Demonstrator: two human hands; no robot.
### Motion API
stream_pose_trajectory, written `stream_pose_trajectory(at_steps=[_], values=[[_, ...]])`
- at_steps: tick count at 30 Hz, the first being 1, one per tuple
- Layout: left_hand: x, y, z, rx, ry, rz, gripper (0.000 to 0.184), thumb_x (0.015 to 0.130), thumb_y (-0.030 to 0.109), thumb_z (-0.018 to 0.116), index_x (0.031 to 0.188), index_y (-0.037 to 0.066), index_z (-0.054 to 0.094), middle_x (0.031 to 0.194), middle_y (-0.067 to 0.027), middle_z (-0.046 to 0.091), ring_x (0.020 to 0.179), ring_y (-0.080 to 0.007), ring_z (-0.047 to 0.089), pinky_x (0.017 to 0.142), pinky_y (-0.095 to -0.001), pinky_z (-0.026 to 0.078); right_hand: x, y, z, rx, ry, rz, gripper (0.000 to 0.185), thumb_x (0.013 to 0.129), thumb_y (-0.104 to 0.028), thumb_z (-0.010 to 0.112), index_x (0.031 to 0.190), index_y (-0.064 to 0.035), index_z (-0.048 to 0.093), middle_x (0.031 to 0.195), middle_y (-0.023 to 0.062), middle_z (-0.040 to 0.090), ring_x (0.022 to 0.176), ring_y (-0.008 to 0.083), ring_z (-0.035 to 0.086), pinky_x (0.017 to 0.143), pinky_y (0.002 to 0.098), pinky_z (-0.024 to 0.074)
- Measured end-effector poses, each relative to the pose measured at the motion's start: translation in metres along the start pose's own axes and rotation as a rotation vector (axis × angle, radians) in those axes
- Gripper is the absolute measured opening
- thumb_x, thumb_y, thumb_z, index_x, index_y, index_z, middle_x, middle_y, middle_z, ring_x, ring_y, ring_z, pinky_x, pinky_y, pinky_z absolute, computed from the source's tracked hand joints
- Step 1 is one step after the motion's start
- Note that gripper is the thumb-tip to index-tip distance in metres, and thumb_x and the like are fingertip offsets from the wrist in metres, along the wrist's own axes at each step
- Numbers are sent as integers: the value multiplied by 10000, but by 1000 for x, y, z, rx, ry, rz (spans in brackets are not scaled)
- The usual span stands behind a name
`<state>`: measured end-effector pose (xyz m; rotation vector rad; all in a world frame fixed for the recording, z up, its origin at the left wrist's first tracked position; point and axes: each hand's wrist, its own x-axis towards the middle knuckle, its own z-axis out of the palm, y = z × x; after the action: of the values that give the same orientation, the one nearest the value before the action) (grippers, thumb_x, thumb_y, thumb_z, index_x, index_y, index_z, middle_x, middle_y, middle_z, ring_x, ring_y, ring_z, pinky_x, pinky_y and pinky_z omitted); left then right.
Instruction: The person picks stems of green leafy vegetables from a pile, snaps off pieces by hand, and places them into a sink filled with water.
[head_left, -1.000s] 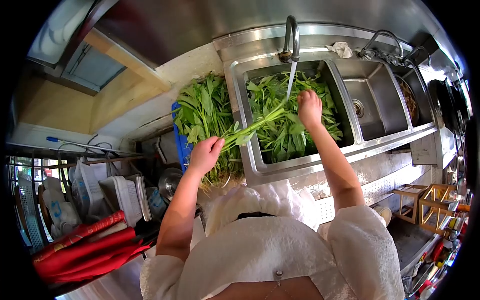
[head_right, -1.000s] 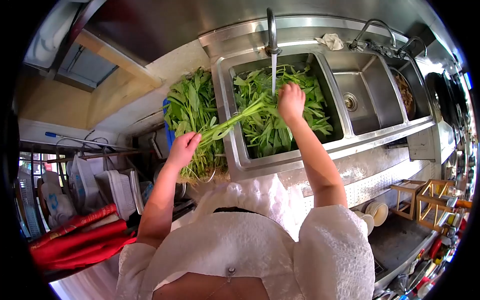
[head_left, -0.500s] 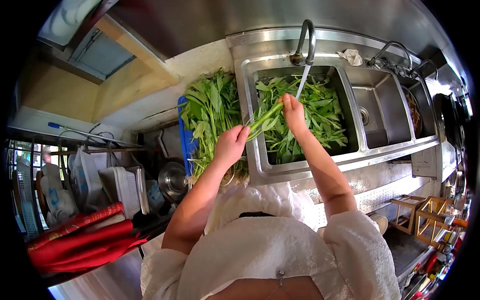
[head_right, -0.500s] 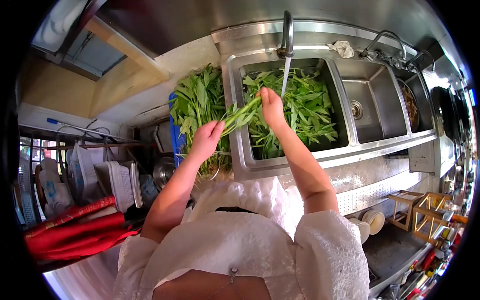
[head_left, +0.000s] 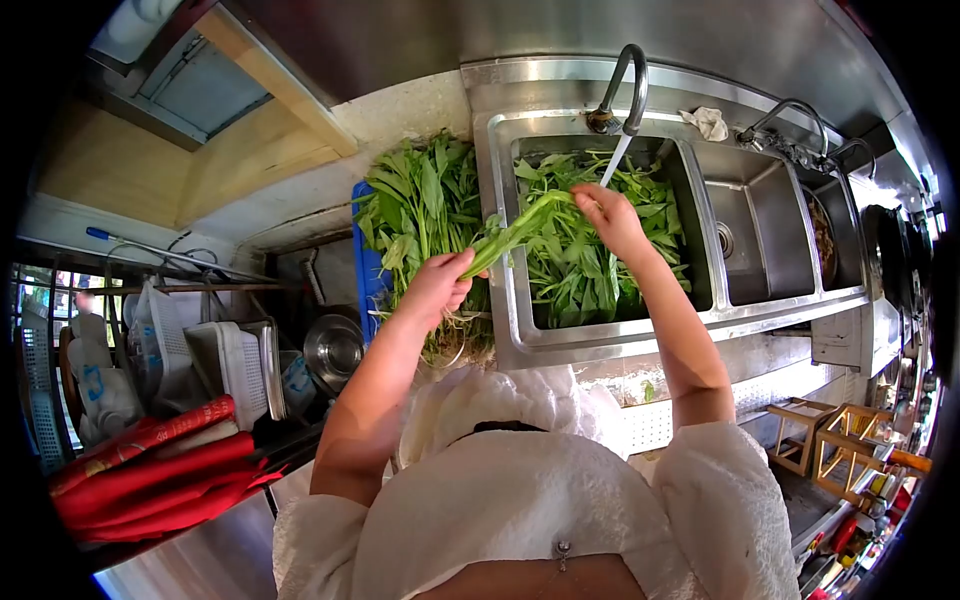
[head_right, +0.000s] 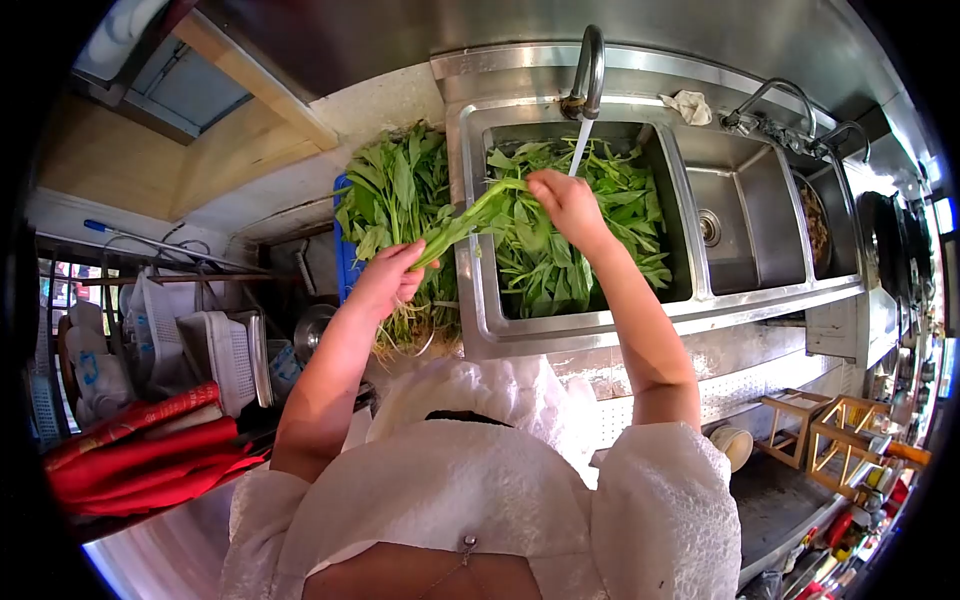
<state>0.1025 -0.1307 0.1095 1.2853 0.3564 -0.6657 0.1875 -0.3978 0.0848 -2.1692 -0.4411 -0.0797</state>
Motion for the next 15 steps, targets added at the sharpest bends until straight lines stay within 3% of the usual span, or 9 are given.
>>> stream_pose_trajectory(at_steps=[1, 2, 4, 5, 7, 9, 12, 14, 15], values=[[1, 0, -4, -59, -45, -43, 320, 896, 291, 414, 842, -2, 530, 483, 77, 257, 369, -34, 187, 356, -198, 159, -3, 3, 4, -119, 88, -220, 203, 821, -214, 520, 934, -48, 552, 855, 114, 582, 765, 293, 553, 691, 360, 430], [2, 0, -7, -61, -44, -42, 320, 896, 291, 414, 842, -2, 530, 483, 77, 257, 369, -34, 187, 356, -198, 159, -6, 1, 5, -119, 86, -222, 203, 821, -214, 520, 934, -48, 552, 855, 114, 582, 765, 293, 553, 691, 360, 430], [3, 0, -9, -171, -189, -137, 323, 910, 289, 368, 850, 5, 510, 475, 71, 246, 360, -37, 187, 353, -201, 160, -12, -10, 7, -411, 156, -308, 217, 794, -206, 545, 961, -68, 541, 834, 88, 549, 720, 273, 541, 675, 367, 421], [4, -1, -9, -168, -190, -140, 323, 910, 289, 368, 850, 5, 510, 475, 71, 246, 360, -37, 187, 353, -201, 160, -11, -5, 11, -458, 206, -362, 216, 781, -198, 553, 964, -87, 529, 800, 81, 515, 679, 263, 527, 613, 367, 417], [6, -1, -9, -200, -292, -296, 324, 916, 299, 334, 841, 30, 497, 461, 67, 250, 349, -43, 187, 355, -205, 171, -9, -6, 11, -454, 193, -358, 189, 787, -191, 548, 942, -84, 530, 782, 85, 516, 675, 264, 527, 599, 363, 417], [8, -4, -11, -227, -322, -343, 322, 917, 302, 326, 841, 39, 496, 456, 68, 252, 346, -45, 187, 356, -208, 176, -8, 1, 13, -447, 176, -355, 163, 794, -183, 542, 920, -81, 530, 765, 88, 516, 671, 266, 528, 584, 359, 417], [9, -7, -14, -301, -389, -362, 318, 918, 304, 314, 842, 54, 496, 450, 69, 253, 345, -48, 187, 359, -213, 183, -6, 13, 18, -196, 208, -304, 118, 832, -182, 502, 875, -76, 530, 689, 60, 506, 588, 220, 510, 520, 315, 403], [11, -11, -18, -346, -429, -334, 316, 918, 304, 310, 843, 60, 497, 449, 69, 252, 346, -50, 186, 360, -215, 185, -6, 7, 14, 827, 102, 595, 161, 864, -209, 456, 835, -68, 529, 646, 30, 491, 526, 164, 465, 490, 287, 387], [14, -16, -22, -365, -421, -364, 312, 919, 298, 310, 842, 58, 494, 451, 69, 255, 348, -50, 192, 360, -215, 185, -1, 38, 8, 956, 219, 530, 187, 868, -232, 447, 843, -69, 532, 642, 20, 483, 516, 142, 438, 476, 278, 373]])
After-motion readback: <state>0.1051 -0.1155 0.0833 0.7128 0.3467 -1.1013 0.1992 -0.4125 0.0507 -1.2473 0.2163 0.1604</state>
